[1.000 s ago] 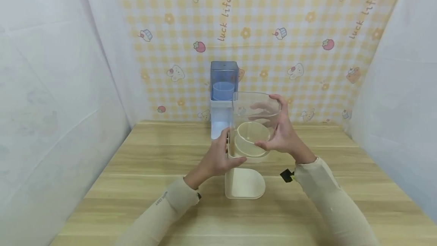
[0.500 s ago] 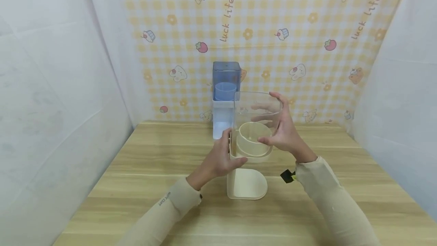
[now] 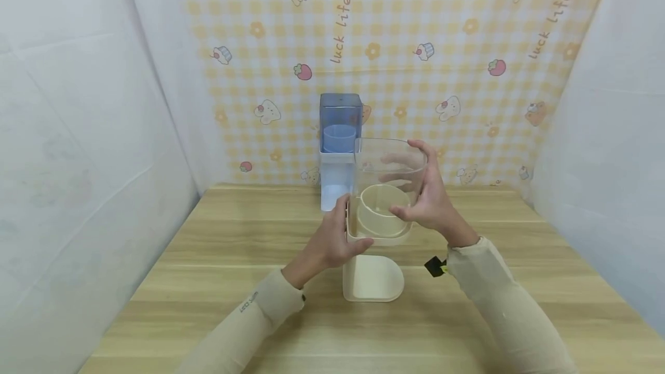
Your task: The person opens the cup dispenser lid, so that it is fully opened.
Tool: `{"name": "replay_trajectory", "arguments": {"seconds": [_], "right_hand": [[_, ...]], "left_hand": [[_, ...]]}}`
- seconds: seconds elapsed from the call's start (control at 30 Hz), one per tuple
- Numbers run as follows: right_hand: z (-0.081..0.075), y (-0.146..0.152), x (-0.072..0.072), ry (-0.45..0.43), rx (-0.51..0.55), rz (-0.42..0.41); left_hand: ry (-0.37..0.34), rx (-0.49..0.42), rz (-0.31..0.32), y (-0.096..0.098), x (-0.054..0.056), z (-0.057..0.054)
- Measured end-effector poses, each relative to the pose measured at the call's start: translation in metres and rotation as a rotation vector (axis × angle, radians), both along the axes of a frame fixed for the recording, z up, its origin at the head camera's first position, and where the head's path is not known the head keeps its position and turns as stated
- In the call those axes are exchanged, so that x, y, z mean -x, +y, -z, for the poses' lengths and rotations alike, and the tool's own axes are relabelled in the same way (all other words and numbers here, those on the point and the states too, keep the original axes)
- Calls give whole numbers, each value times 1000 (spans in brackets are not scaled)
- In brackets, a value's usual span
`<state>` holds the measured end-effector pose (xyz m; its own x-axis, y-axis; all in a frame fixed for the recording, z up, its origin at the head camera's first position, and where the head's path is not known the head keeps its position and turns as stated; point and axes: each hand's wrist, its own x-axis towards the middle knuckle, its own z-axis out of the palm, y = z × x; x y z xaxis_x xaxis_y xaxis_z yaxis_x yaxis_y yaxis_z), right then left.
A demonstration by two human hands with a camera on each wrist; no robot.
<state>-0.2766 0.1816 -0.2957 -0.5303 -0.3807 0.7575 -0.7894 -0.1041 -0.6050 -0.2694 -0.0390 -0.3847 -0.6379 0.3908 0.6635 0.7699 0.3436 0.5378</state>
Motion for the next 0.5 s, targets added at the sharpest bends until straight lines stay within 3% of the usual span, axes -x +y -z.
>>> {"name": "replay_trajectory", "arguments": {"seconds": [0.23, 0.5], "right_hand": [[-2, -3, 0, 28, 8, 8], [-5, -3, -1, -42, 49, -12]], "left_hand": [[28, 5, 5, -1, 1, 0], [23, 13, 17, -2, 1, 0]]}}
